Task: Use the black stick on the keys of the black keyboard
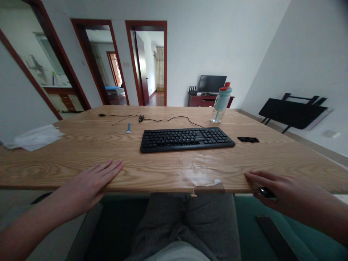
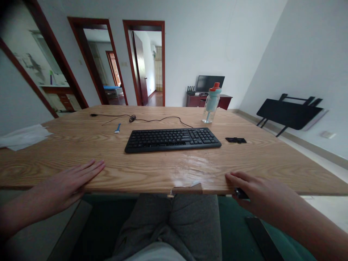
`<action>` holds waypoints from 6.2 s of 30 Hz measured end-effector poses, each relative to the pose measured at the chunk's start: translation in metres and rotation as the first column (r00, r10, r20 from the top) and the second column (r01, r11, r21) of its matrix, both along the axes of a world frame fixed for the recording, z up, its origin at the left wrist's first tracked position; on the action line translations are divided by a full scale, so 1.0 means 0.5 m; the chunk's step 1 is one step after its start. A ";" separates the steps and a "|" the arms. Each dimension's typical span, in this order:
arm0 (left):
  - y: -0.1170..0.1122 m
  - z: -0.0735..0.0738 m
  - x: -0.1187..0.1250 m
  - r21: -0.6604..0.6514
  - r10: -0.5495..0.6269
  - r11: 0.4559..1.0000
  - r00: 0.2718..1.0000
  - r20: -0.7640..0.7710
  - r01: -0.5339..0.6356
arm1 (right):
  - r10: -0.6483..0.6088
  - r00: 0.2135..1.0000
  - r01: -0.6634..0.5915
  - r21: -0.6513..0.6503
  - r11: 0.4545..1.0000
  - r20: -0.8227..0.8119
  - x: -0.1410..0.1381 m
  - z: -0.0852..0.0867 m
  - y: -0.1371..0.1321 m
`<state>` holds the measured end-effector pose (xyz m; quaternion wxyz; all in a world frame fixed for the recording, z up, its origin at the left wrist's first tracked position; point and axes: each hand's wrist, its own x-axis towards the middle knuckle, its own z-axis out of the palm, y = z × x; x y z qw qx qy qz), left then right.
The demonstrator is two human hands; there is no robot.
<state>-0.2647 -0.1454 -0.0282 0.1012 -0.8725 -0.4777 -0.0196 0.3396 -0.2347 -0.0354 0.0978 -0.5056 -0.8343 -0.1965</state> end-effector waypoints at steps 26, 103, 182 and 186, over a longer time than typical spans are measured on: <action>0.325 0.084 0.243 -0.349 -0.104 0.920 0.970 0.220 0.178 | -0.717 0.339 -0.594 -0.730 0.340 -0.609 -0.267 0.090 0.331; 0.380 0.101 0.270 -0.197 -0.028 0.967 0.830 0.557 0.164 | 0.142 0.447 -0.466 -0.094 0.880 -0.883 -0.521 0.109 0.519; 0.332 0.109 0.241 -0.389 -0.088 0.868 0.867 0.490 0.308 | 0.030 0.420 -0.523 -0.215 0.825 -0.907 -0.518 0.066 0.462; 0.334 0.097 0.249 -0.435 -0.088 0.838 0.868 0.488 0.330 | 0.090 0.470 -0.567 -0.222 0.793 -0.878 -0.529 0.060 0.457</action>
